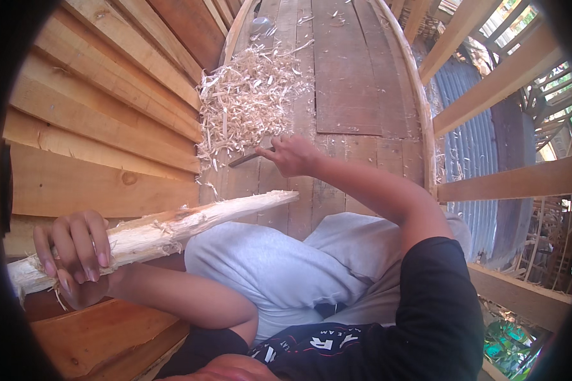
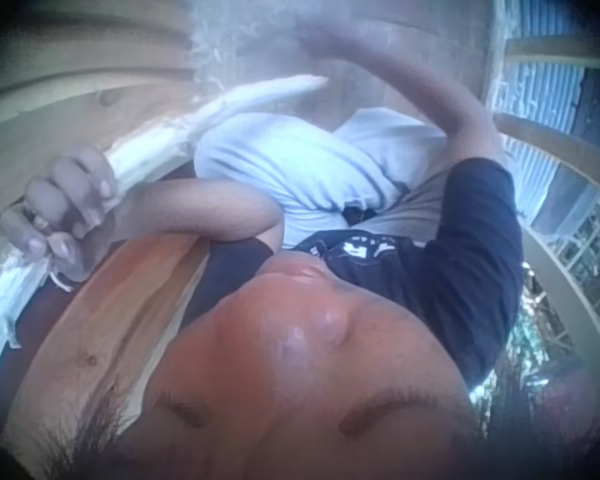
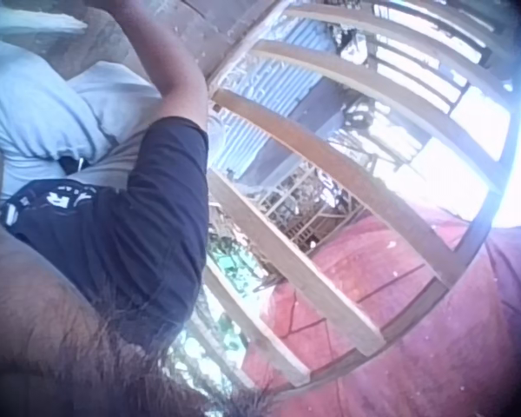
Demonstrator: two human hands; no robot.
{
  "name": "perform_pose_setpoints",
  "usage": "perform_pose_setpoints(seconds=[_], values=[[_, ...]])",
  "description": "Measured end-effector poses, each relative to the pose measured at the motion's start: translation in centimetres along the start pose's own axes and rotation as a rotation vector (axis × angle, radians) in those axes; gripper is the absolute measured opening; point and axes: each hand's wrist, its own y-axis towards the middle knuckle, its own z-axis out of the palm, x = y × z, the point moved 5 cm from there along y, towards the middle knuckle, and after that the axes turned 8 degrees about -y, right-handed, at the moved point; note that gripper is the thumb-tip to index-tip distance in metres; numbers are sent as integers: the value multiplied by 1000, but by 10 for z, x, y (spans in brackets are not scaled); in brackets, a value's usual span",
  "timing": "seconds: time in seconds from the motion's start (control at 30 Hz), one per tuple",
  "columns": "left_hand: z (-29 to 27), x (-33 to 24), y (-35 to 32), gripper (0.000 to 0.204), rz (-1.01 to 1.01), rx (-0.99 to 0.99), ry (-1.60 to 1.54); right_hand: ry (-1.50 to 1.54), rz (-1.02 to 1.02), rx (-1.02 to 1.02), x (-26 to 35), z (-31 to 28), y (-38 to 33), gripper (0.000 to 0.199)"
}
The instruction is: The person carves a long wooden stick using a knife, peeling away bark and shaping the wood while sitting inside a wooden boat hull. Wood shavings accumulate on the floor as the person continues to shave the stick.
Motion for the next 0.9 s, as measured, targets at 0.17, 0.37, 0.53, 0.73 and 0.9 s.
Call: perform_pose_setpoints(seconds=[0.17, 0.37, 0.53, 0.73, 0.9], values=[[-1, 6, 0, 22, 24, -21, -15, -108, 2, -233, 10, -11, -9, 56], [-2, 3, 2, 21, 2, 3, -1, -137, -72, -433, 16, -20, -16, 56], [-1, 2, -1, 22, 10, -16, 8, 114, -167, -210, 25, -24, 9, 54], [-4, 7, -1, 23, 2, -21, -8, 189, -232, 122, 58, 29, 28, 54], [-3, 3, -1, 24, -8, -17, 10, 85, -8, 53, 21, 59, 51, 52]])
